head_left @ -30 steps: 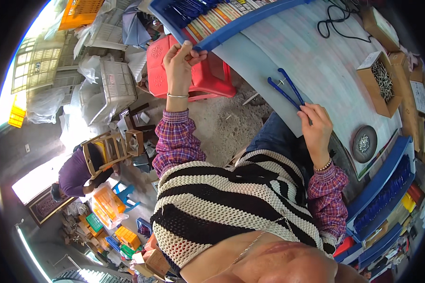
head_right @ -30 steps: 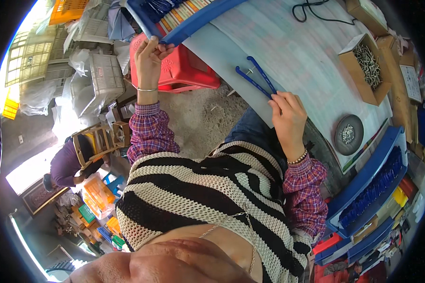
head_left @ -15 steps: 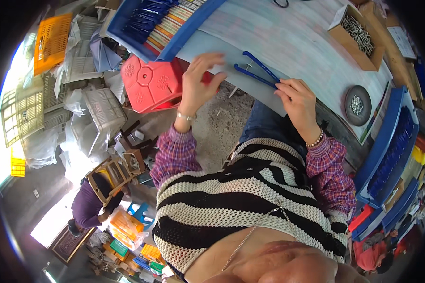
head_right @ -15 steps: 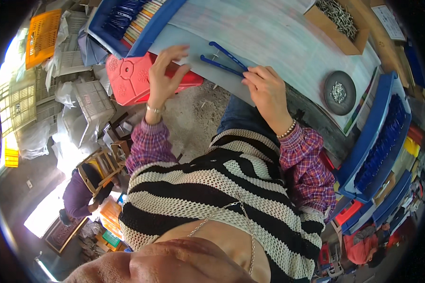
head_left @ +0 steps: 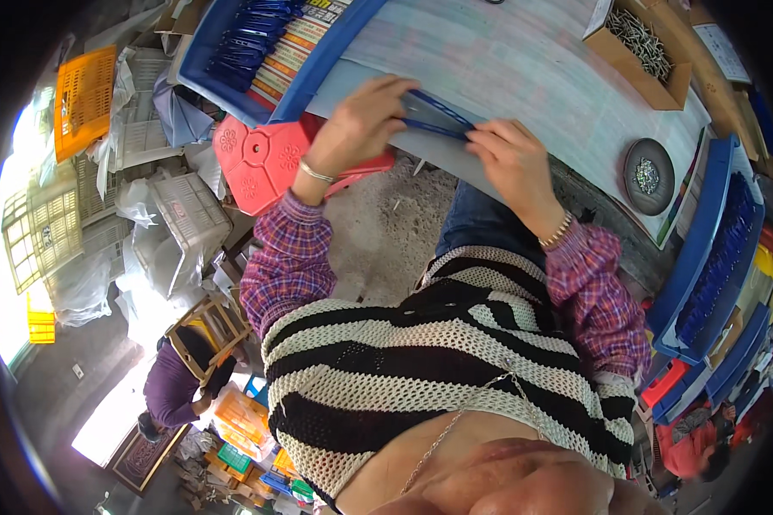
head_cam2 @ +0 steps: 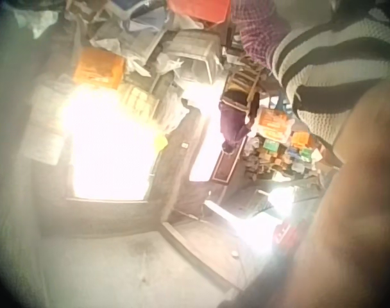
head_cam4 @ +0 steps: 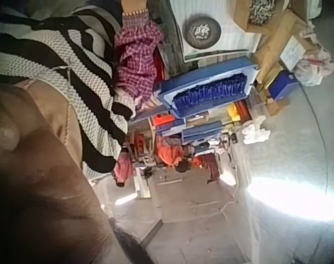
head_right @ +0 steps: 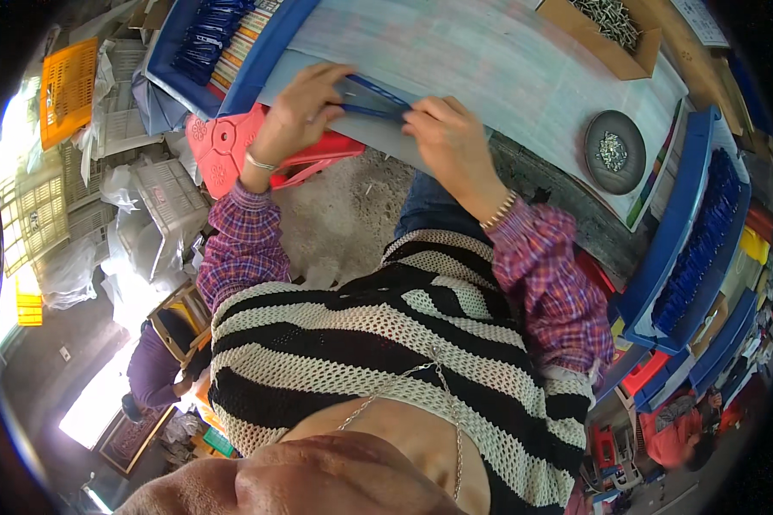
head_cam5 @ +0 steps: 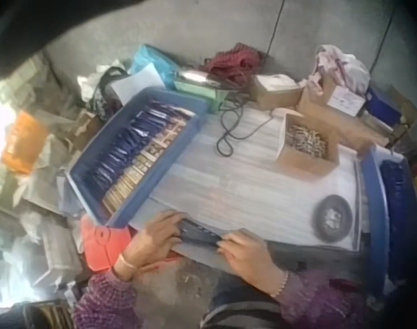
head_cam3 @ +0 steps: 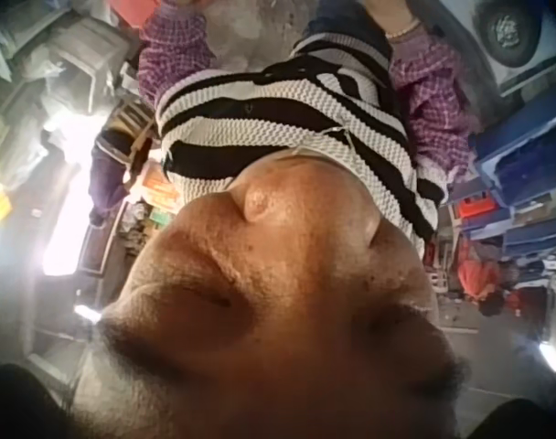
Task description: The person assembles plastic butterfly knives by fitting metal pins into blue handles by hand, then reaches into a box to retrieve packing material.
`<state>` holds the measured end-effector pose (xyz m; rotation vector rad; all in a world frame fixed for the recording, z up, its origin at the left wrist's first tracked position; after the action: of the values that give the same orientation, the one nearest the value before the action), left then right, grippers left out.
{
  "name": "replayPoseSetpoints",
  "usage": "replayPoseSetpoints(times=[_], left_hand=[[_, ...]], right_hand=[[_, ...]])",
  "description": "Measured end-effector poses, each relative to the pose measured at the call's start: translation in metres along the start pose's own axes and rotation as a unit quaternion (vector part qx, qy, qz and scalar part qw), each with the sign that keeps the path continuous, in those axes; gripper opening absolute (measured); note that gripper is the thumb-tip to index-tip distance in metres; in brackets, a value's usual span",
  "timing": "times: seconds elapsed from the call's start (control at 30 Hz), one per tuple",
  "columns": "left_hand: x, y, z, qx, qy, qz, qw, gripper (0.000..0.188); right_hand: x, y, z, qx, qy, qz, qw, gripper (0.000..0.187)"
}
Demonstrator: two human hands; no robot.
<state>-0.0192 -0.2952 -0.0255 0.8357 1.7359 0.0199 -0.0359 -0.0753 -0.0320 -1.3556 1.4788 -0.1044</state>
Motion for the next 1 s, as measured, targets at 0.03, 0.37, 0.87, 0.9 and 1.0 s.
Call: replayPoseSetpoints(times=[0.03, 0.37, 0.87, 0.9, 1.0], left_hand=[[-0.007, -0.01, 0.003, -0.012, 0.009, -0.003, 1.0, 0.014], [0.036, 0.026, -0.014, 0.0, -0.014, 0.063, 0.998, 0.016], [0.003, -0.001, 0.013, -0.058, -0.02, 0.036, 0.997, 0.016], [0.003, -0.002, 0.013, -0.064, -0.031, 0.038, 0.997, 0.017], [0.0, -0.001, 0.011, -0.062, -0.039, 0.043, 0.996, 0.018]], right_hand=[[0.01, 0.001, -0.011, 0.001, 0.004, -0.001, 1.0, 0.012], [-0.032, 0.009, 0.026, 0.095, -0.02, 0.01, 0.995, 0.009], [0.0, 0.009, -0.003, -0.019, -0.039, -0.002, 0.999, 0.013], [0.0, 0.009, -0.003, -0.014, -0.035, -0.004, 0.999, 0.014], [0.001, 0.007, -0.005, -0.017, -0.04, 0.013, 0.999, 0.015]])
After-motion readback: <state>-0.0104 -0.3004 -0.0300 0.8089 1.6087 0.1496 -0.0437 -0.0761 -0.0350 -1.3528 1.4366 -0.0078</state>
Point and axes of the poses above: each hand's wrist, its own z-axis away from the middle knuckle, its own x-axis out of the palm, y = z × x, the point moved 3 cm from there along -z, towards the middle knuckle, and after that the axes turned 7 degrees about -z, right-handed, at the moved point
